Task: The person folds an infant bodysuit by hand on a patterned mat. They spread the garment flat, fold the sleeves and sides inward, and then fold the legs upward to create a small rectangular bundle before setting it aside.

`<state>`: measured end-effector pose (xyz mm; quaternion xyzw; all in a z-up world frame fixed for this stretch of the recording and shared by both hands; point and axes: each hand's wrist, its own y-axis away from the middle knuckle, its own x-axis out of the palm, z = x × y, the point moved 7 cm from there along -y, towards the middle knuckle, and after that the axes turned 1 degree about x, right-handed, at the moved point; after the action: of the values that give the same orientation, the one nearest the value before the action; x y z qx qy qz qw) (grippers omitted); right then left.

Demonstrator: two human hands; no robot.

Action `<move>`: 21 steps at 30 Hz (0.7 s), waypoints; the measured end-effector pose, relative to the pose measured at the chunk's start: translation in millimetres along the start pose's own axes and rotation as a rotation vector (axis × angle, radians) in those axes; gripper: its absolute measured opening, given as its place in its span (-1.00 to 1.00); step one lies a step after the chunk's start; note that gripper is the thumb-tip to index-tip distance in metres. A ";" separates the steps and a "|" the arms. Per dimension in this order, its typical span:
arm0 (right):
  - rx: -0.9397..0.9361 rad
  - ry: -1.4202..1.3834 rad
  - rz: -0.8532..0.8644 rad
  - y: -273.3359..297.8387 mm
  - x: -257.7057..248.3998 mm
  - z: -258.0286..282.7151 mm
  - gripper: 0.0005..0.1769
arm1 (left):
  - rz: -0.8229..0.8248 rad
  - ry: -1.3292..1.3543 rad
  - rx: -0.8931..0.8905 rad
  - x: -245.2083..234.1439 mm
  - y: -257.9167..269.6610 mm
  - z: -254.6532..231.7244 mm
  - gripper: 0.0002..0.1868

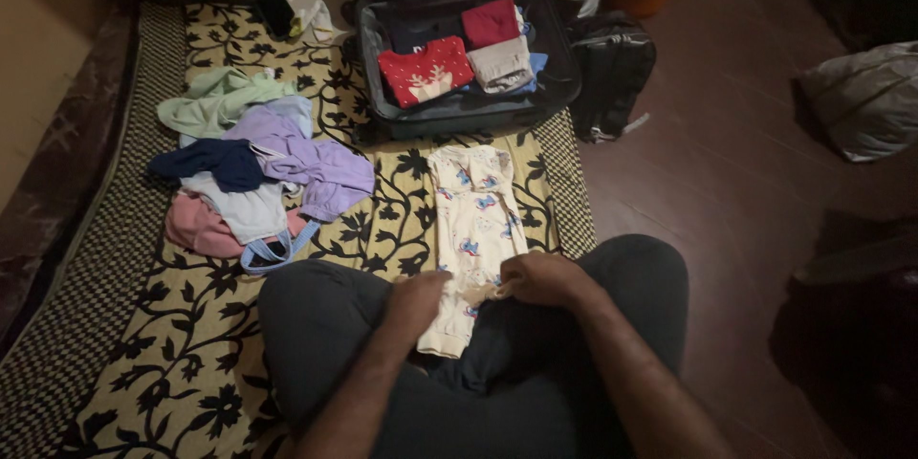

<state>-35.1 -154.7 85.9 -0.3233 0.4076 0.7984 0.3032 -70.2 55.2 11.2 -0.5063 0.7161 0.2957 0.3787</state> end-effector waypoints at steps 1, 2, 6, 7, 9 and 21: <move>-0.043 0.020 0.014 0.1 6.7 -0.3 -0.72 | -0.075 0.043 -0.009 -6.6 4.3 2.4 -0.69; -0.086 0.050 0.018 -3.0 8.7 -3.1 -0.70 | 0.077 -0.153 -0.056 -1.0 9.1 4.3 -0.71; -0.223 -0.013 0.078 -11.6 16.0 -1.1 -0.61 | 0.263 -0.295 -0.019 -24.7 35.3 -23.3 -0.65; -0.144 0.015 0.082 -11.7 15.5 -4.8 -0.67 | 0.337 -0.301 -0.015 -27.5 37.3 -30.9 -0.50; 0.002 0.067 0.094 -9.5 13.1 -6.8 -0.75 | 0.485 -0.317 -0.019 -31.8 39.9 -39.8 -0.08; -0.008 -0.058 -0.080 -7.0 -1.2 -1.9 -0.72 | 0.321 -0.370 0.099 -16.7 41.5 -38.7 -0.46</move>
<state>-28.7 -153.3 82.8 -0.3170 0.3821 0.7964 0.3452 -115.7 45.3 47.8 -0.3042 0.7194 0.4042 0.4760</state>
